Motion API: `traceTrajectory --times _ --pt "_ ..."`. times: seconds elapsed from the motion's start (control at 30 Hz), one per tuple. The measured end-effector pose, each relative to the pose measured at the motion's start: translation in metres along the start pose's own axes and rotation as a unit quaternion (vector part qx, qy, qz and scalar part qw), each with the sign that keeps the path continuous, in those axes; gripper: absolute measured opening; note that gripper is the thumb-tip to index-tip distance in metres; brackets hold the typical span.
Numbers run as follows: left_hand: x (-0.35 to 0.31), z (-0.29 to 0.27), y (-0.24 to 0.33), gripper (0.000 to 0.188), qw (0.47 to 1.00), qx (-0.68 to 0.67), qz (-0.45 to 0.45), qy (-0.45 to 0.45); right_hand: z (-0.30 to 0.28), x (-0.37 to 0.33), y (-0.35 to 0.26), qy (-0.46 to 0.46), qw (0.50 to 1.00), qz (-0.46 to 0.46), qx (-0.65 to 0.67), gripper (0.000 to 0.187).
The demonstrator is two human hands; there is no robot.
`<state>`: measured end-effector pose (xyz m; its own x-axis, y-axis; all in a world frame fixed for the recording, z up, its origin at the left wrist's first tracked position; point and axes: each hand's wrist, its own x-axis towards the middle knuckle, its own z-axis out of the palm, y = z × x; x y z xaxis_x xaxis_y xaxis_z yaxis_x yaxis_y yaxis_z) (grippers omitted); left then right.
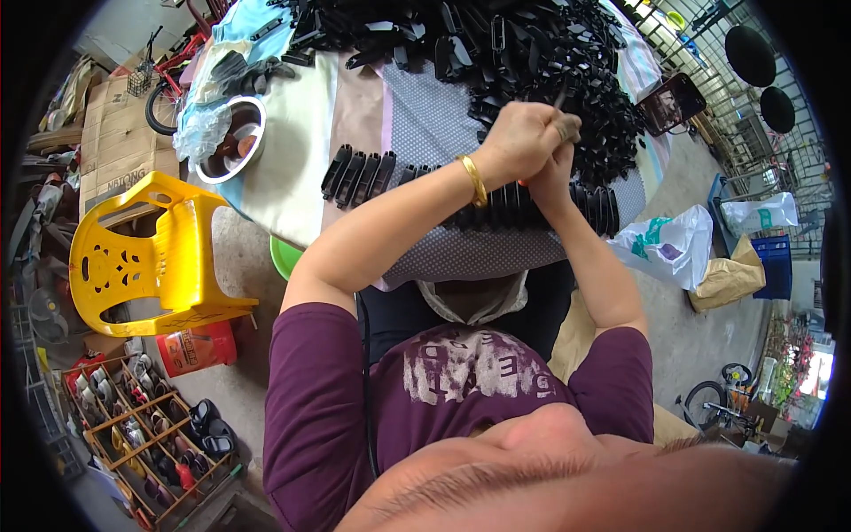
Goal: Assembling small black plastic hardware components using a manual tool and organizing them into a tray.
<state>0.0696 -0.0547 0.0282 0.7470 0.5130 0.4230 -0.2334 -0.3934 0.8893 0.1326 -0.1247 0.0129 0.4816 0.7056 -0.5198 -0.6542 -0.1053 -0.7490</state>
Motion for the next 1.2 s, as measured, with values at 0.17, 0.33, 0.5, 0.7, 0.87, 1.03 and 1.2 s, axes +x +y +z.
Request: traceTrajectory --times 0.17,0.33,0.5,0.7,0.87,1.03,1.2 --pt "0.005 0.001 0.005 0.024 0.998 0.047 -0.020 -0.044 -0.014 0.008 0.016 -0.098 0.884 -0.443 -0.110 0.017" --pt "0.001 -0.016 0.014 0.026 0.996 0.068 -0.047 -0.031 0.002 0.017 0.020 -0.182 0.879 -0.428 -0.106 0.011" --pt "-0.001 -0.020 -0.002 0.028 0.999 0.016 -0.031 -0.001 0.003 0.032 0.031 -0.132 0.898 -0.397 -0.133 0.022" --pt "0.000 -0.018 -0.002 0.028 0.999 0.028 -0.028 -0.001 -0.007 0.041 0.032 -0.140 0.896 -0.381 -0.182 0.022" --pt "-0.006 -0.031 0.004 0.027 0.998 0.053 -0.037 -0.004 0.012 0.019 0.027 -0.158 0.886 -0.400 -0.176 0.012" --pt "-0.009 -0.036 -0.004 0.027 0.999 -0.012 -0.042 0.019 0.006 0.038 0.035 -0.146 0.892 -0.376 -0.202 0.017" --pt "-0.012 -0.034 0.000 0.025 0.999 0.031 -0.011 -0.003 0.018 0.033 0.045 -0.133 0.935 -0.327 0.039 0.014"
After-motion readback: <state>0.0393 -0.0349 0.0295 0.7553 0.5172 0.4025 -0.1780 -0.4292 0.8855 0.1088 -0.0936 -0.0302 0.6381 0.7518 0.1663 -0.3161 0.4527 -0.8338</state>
